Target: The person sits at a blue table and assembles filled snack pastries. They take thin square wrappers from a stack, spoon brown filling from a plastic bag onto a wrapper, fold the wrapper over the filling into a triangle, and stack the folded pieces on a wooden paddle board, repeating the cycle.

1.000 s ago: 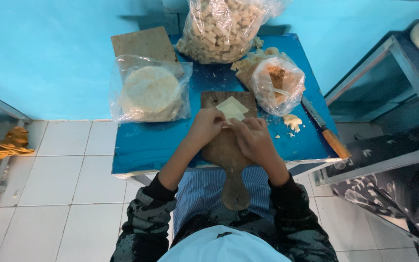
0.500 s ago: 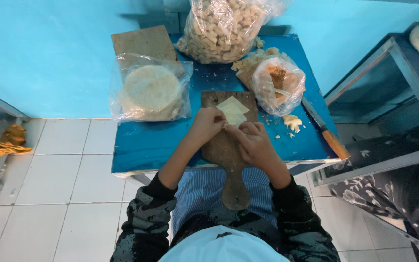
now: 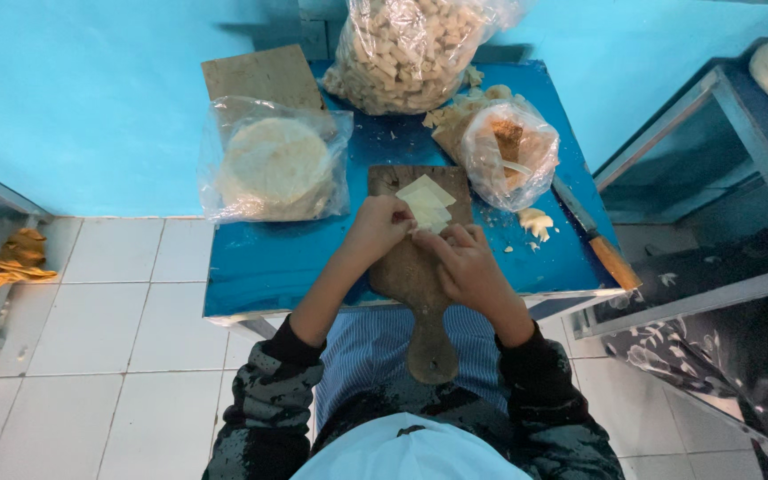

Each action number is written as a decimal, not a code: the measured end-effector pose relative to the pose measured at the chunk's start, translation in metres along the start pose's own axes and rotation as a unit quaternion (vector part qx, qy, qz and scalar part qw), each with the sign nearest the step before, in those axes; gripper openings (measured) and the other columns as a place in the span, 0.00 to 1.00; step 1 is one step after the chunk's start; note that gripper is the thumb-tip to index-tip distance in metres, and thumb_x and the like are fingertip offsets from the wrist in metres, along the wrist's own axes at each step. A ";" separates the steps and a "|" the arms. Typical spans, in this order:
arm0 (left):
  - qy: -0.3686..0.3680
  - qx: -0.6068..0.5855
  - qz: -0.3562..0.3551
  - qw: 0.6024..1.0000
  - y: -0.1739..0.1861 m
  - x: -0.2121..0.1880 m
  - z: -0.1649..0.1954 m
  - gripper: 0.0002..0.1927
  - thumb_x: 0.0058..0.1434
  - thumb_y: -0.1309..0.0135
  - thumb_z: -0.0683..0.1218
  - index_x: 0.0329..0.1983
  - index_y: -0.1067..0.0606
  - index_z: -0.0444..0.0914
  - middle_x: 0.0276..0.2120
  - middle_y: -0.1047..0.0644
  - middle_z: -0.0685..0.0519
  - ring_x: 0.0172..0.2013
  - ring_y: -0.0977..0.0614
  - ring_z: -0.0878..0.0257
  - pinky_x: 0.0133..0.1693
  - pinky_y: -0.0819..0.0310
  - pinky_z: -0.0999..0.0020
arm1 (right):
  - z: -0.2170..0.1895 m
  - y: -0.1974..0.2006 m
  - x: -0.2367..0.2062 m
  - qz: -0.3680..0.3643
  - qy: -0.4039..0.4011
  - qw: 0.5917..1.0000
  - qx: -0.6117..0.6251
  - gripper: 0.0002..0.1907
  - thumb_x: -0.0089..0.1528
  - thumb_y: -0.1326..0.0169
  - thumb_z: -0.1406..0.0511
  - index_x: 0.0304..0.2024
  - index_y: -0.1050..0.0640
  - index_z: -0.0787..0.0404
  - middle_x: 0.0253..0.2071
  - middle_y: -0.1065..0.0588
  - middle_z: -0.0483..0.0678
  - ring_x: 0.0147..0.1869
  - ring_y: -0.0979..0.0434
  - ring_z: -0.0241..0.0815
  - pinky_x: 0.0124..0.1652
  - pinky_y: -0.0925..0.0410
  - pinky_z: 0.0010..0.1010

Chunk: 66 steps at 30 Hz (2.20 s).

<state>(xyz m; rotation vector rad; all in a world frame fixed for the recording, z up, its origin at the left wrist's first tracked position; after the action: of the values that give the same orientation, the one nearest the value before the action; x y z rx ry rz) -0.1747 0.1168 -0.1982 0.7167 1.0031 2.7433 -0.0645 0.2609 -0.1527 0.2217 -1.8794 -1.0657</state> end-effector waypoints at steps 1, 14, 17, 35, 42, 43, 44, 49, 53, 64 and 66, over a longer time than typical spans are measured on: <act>-0.002 0.002 0.001 1.000 0.000 0.000 0.000 0.07 0.51 0.37 0.44 0.33 0.16 0.37 0.28 0.18 0.43 0.32 0.15 0.51 0.37 0.20 0.60 | 0.001 0.001 0.000 0.002 -0.004 1.000 0.004 0.31 0.54 0.48 0.72 0.62 0.26 0.56 0.41 0.24 0.51 0.50 0.27 0.50 0.55 0.38 0.43; -0.014 0.002 0.000 1.000 0.002 0.001 0.004 0.07 0.51 0.36 0.44 0.32 0.16 0.36 0.29 0.18 0.43 0.32 0.15 0.51 0.36 0.21 0.59 | -0.003 0.002 0.001 0.018 0.000 1.000 -0.017 0.27 0.57 0.47 0.68 0.61 0.25 0.57 0.37 0.26 0.52 0.50 0.27 0.51 0.53 0.39 0.45; -0.005 0.001 -0.006 1.000 0.002 0.000 0.005 0.07 0.51 0.37 0.45 0.32 0.16 0.36 0.29 0.18 0.43 0.32 0.15 0.51 0.36 0.21 0.59 | -0.005 0.001 0.002 0.010 0.004 1.000 -0.014 0.27 0.59 0.47 0.68 0.62 0.26 0.58 0.37 0.25 0.51 0.50 0.27 0.51 0.53 0.39 0.46; -0.032 -0.010 0.008 0.999 0.000 0.001 0.000 0.08 0.51 0.37 0.44 0.31 0.17 0.35 0.28 0.19 0.43 0.31 0.15 0.51 0.35 0.21 0.59 | -0.010 0.010 0.006 0.012 -0.008 1.000 -0.003 0.22 0.62 0.45 0.65 0.61 0.26 0.55 0.39 0.25 0.50 0.50 0.28 0.51 0.52 0.39 0.44; -0.018 -0.009 0.003 1.000 0.001 0.000 0.002 0.08 0.51 0.37 0.45 0.32 0.17 0.35 0.28 0.19 0.42 0.31 0.15 0.50 0.35 0.22 0.58 | 0.006 0.003 0.000 0.017 -0.037 0.999 0.000 0.20 0.59 0.41 0.67 0.54 0.23 0.57 0.39 0.26 0.53 0.49 0.27 0.53 0.51 0.37 0.45; -0.021 -0.010 0.007 1.000 0.002 -0.001 0.004 0.08 0.51 0.37 0.44 0.32 0.17 0.35 0.28 0.19 0.42 0.31 0.16 0.50 0.34 0.22 0.58 | 0.011 0.004 0.000 0.032 -0.045 0.998 0.001 0.18 0.58 0.40 0.67 0.51 0.22 0.57 0.40 0.26 0.53 0.49 0.27 0.53 0.51 0.37 0.46; -0.026 -0.004 0.009 1.000 0.002 -0.001 0.006 0.08 0.51 0.37 0.44 0.32 0.17 0.35 0.28 0.20 0.42 0.31 0.16 0.49 0.35 0.22 0.57 | 0.015 0.006 0.000 0.057 -0.046 0.997 0.017 0.17 0.58 0.40 0.69 0.51 0.23 0.57 0.43 0.25 0.51 0.52 0.26 0.53 0.52 0.35 0.45; -0.032 0.024 0.007 0.999 0.004 -0.003 0.012 0.06 0.52 0.39 0.43 0.31 0.17 0.36 0.29 0.20 0.41 0.32 0.17 0.47 0.36 0.23 0.55 | 0.037 -0.001 0.017 0.083 -0.034 0.993 0.072 0.17 0.58 0.39 0.72 0.49 0.24 0.57 0.54 0.22 0.50 0.59 0.23 0.55 0.54 0.30 0.43; -0.058 0.015 0.020 0.998 0.009 -0.004 0.018 0.06 0.51 0.39 0.42 0.31 0.18 0.35 0.29 0.20 0.40 0.33 0.17 0.45 0.36 0.23 0.54 | 0.046 -0.009 0.029 0.049 -0.064 0.991 0.106 0.22 0.59 0.37 0.70 0.55 0.26 0.58 0.44 0.19 0.46 0.55 0.21 0.53 0.50 0.29 0.42; -0.082 0.016 0.068 0.994 0.019 -0.012 0.027 0.05 0.52 0.37 0.43 0.32 0.18 0.40 0.38 0.23 0.46 0.45 0.21 0.46 0.46 0.27 0.54 | 0.033 -0.005 0.038 0.028 -0.018 0.997 0.065 0.26 0.57 0.39 0.73 0.58 0.28 0.57 0.42 0.21 0.47 0.53 0.24 0.54 0.51 0.36 0.43; -0.086 0.048 0.056 0.994 0.019 -0.013 0.029 0.05 0.50 0.35 0.43 0.30 0.18 0.40 0.37 0.23 0.47 0.44 0.22 0.46 0.45 0.27 0.53 | 0.034 -0.005 0.039 0.027 -0.032 0.998 0.047 0.27 0.57 0.39 0.73 0.58 0.28 0.57 0.41 0.21 0.46 0.51 0.24 0.51 0.50 0.37 0.42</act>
<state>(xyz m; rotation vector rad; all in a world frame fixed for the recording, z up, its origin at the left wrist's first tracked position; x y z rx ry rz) -0.1489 0.1154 -0.1718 1.0352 1.0919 2.6819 -0.1142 0.2565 -0.1386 0.1921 -1.9829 -0.9602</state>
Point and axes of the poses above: each hand's wrist, its own x-axis towards the middle knuckle, its own y-axis out of the back of the hand, z = x × y, the point moved 8 cm from there along x, towards the middle knuckle
